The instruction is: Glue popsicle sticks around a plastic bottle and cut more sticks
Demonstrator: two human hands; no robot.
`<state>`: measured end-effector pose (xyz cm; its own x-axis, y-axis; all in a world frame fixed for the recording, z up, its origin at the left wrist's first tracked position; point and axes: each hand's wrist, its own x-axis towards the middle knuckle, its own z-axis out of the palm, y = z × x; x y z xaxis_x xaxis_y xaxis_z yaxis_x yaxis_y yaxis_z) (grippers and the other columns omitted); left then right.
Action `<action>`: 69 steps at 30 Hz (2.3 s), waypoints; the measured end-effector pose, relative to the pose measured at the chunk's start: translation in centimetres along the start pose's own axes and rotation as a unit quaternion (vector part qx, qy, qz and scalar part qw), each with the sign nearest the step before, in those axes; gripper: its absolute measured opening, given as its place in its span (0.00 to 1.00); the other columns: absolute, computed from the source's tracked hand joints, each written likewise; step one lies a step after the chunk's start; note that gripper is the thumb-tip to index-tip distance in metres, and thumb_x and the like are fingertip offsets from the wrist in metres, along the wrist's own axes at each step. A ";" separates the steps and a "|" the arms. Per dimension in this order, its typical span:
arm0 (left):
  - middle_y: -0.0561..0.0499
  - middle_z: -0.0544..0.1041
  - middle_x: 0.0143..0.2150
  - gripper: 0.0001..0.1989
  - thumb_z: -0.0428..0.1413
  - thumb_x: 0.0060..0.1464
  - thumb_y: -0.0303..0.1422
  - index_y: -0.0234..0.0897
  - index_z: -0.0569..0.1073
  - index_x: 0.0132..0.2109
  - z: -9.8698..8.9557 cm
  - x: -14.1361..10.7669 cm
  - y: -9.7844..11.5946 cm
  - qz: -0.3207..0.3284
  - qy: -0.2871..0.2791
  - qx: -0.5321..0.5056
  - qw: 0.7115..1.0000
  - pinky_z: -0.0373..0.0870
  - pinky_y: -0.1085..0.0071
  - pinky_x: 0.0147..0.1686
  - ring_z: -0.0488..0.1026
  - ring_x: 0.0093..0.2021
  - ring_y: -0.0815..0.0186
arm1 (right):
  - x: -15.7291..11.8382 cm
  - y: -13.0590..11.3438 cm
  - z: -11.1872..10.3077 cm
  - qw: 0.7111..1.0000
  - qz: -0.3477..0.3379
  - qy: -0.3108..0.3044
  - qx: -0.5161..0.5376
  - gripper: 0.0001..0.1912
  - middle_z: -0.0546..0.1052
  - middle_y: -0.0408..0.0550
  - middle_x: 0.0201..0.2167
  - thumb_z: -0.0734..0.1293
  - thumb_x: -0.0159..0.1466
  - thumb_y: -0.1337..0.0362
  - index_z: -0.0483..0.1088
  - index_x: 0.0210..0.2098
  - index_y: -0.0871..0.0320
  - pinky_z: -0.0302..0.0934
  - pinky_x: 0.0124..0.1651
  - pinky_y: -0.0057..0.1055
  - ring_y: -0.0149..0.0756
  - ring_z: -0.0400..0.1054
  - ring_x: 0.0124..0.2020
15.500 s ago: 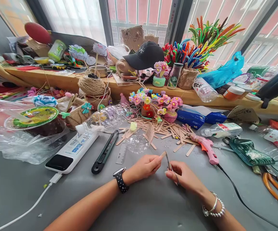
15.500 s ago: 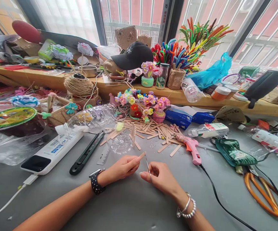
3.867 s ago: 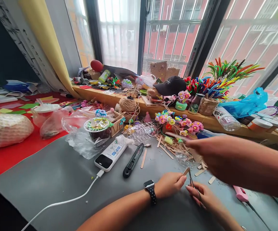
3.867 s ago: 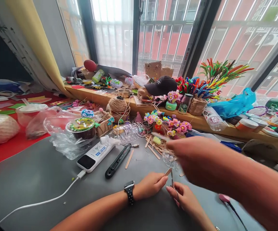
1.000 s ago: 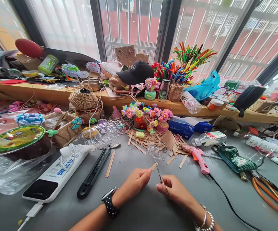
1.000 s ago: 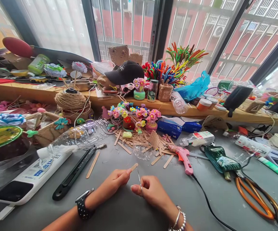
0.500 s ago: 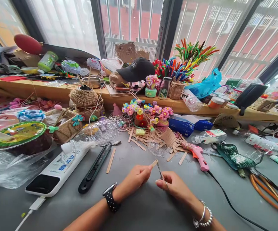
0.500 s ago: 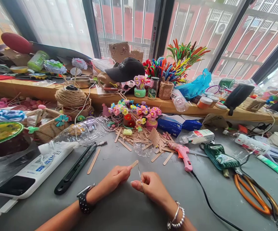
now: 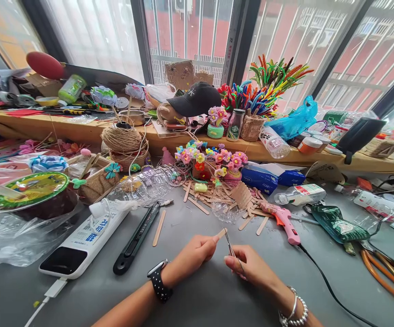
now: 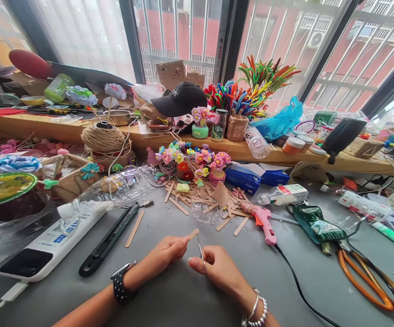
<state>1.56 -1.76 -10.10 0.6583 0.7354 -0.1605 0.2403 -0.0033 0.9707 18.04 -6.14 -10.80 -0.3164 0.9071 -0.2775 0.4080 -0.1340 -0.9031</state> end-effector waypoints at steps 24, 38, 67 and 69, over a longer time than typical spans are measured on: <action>0.60 0.48 0.14 0.23 0.39 0.51 0.46 0.36 0.50 0.17 -0.1 0.3 -0.4 -0.014 -0.009 -0.026 1.000 0.42 0.74 0.18 0.44 0.17 0.76 | 0.2 0.0 0.2 0.999 0.016 -0.013 0.037 0.27 0.52 0.35 0.12 0.56 0.46 0.38 0.52 0.17 0.58 0.41 0.15 0.22 0.21 0.48 0.13; 0.60 0.49 0.14 0.22 0.39 0.51 0.44 0.36 0.50 0.16 0.1 0.4 -0.4 0.004 0.004 -0.035 0.999 0.42 0.74 0.18 0.44 0.17 0.76 | 0.3 -0.1 0.3 1.000 -0.004 0.023 0.001 0.28 0.56 0.38 0.14 0.56 0.46 0.37 0.53 0.17 0.59 0.42 0.17 0.22 0.22 0.48 0.16; 0.59 0.49 0.15 0.22 0.38 0.52 0.44 0.36 0.49 0.17 0.3 0.3 0.2 -0.004 0.015 -0.002 1.000 0.43 0.75 0.19 0.45 0.18 0.76 | 0.2 -0.1 0.2 0.999 -0.012 0.041 -0.004 0.28 0.52 0.37 0.16 0.54 0.46 0.36 0.51 0.18 0.58 0.40 0.21 0.24 0.24 0.44 0.19; 0.59 0.49 0.15 0.22 0.38 0.52 0.44 0.36 0.49 0.17 0.3 0.3 0.2 -0.007 0.018 0.001 1.000 0.43 0.75 0.19 0.44 0.18 0.75 | 0.2 -0.3 0.2 0.998 -0.010 0.052 -0.015 0.28 0.51 0.37 0.17 0.55 0.47 0.37 0.50 0.17 0.58 0.41 0.22 0.24 0.24 0.44 0.20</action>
<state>1.95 -1.75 -10.02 0.6282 0.7600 -0.1667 0.2504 0.0054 0.9681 17.73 -5.99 -10.68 -0.2345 0.9465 -0.2218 0.4283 -0.1043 -0.8976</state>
